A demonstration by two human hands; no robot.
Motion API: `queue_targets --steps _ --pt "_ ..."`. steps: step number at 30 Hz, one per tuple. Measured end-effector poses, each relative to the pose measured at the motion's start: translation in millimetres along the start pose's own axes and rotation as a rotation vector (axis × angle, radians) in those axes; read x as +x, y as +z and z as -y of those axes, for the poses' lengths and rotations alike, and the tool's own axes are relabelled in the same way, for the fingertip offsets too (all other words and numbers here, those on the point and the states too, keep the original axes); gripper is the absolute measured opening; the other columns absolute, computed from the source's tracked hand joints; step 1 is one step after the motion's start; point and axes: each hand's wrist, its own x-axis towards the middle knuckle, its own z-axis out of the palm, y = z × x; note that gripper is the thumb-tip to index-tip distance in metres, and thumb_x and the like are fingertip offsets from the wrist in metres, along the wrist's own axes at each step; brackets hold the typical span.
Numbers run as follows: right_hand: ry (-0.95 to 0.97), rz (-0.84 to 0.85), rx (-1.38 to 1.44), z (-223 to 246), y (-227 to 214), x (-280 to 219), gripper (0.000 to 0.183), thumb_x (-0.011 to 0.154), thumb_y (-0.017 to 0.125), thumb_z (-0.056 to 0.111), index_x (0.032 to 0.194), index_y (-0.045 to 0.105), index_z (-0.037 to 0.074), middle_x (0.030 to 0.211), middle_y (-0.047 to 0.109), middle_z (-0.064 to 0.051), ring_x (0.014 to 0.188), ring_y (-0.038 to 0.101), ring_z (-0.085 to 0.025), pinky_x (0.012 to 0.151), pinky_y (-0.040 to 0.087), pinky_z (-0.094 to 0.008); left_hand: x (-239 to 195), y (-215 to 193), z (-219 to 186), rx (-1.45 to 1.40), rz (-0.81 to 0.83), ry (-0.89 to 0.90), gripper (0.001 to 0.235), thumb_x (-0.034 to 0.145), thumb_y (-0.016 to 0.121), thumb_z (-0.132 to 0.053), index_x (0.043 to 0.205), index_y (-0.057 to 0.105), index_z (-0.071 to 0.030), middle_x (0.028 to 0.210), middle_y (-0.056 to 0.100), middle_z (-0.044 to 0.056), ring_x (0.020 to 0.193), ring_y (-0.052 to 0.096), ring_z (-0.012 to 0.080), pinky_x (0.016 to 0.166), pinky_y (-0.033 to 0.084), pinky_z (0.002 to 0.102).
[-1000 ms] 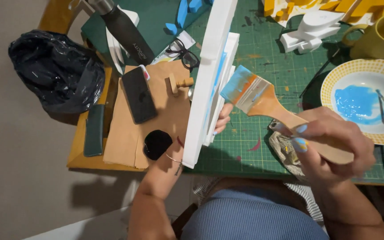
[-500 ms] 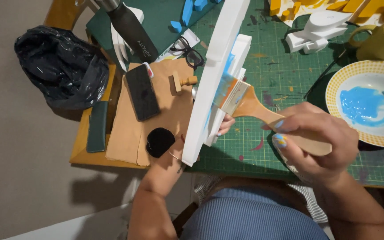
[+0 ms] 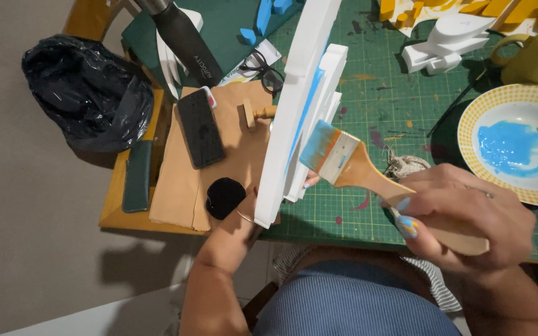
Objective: The person is painting white foam letters with blue paint using a paintbrush on a green cutting mat.
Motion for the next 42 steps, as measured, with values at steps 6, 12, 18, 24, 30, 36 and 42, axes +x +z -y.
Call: queue_targets --steps 6,12,18,24,30,36,42 --pt "-0.015 0.015 0.027 -15 6 -9 0.017 0.095 0.067 0.012 0.098 0.066 -0.004 0.086 0.069 -0.021 0.077 0.072 -0.035 0.079 0.063 -0.042 4 19 -2 0.083 -0.028 0.013 0.056 0.093 0.081 -0.057 0.124 0.058 -0.017 0.114 0.065 0.005 0.108 0.072 0.0263 0.098 0.064 0.038" --pt "0.114 -0.113 0.177 -34 7 -28 0.01 0.092 0.063 0.005 0.091 0.064 -0.005 0.093 0.073 -0.026 0.075 0.075 -0.028 0.065 0.06 -0.031 24 53 -16 0.167 -0.042 0.017 0.065 0.094 0.078 -0.061 0.134 0.055 -0.016 0.114 0.061 0.004 0.106 0.071 0.0237 0.098 0.063 0.036" --pt "0.319 -0.483 0.334 -50 14 -15 0.021 0.106 0.065 0.012 0.107 0.051 -0.004 0.082 0.053 -0.022 0.075 0.066 -0.035 0.061 0.058 -0.038 62 98 -26 -0.009 -0.207 -0.037 0.065 0.091 0.085 -0.054 0.125 0.057 -0.006 0.121 0.075 0.017 0.106 0.077 0.0326 0.092 0.066 0.046" --pt "0.381 -0.442 0.45 -63 8 2 0.024 0.108 0.07 0.02 0.11 0.057 0.0 0.094 0.063 -0.019 0.074 0.074 -0.031 0.059 0.058 -0.032 90 110 -25 -0.014 -0.136 0.23 0.069 0.105 0.072 -0.047 0.16 0.05 -0.012 0.138 0.068 0.018 0.104 0.072 0.0364 0.088 0.065 0.054" --pt "0.483 -0.359 0.425 -55 -2 15 0.013 0.109 0.066 0.009 0.11 0.06 -0.003 0.085 0.055 -0.013 0.068 0.058 -0.018 0.085 0.076 -0.039 78 101 -22 -0.024 -0.235 0.143 0.059 0.107 0.07 -0.046 0.151 0.055 -0.01 0.116 0.067 0.017 0.086 0.073 0.0404 0.073 0.065 0.062" --pt "0.427 -0.398 0.368 -65 -20 0 0.014 0.107 0.065 0.009 0.106 0.056 -0.002 0.086 0.06 -0.021 0.071 0.068 -0.029 0.063 0.051 -0.032 84 127 -30 0.084 -0.16 0.173 0.071 0.108 0.072 -0.043 0.165 0.043 -0.012 0.143 0.064 0.016 0.103 0.072 0.0403 0.089 0.066 0.056" --pt "0.493 -0.631 0.183 -121 -71 -77 0.011 0.111 0.064 0.003 0.116 0.055 0.002 0.112 0.058 -0.017 0.084 0.074 -0.031 0.074 0.051 -0.031 110 185 -12 -0.032 -0.779 0.838 0.102 0.08 0.053 -0.099 0.123 0.061 -0.006 0.105 0.063 0.011 0.1 0.062 0.0273 0.097 0.053 0.043"
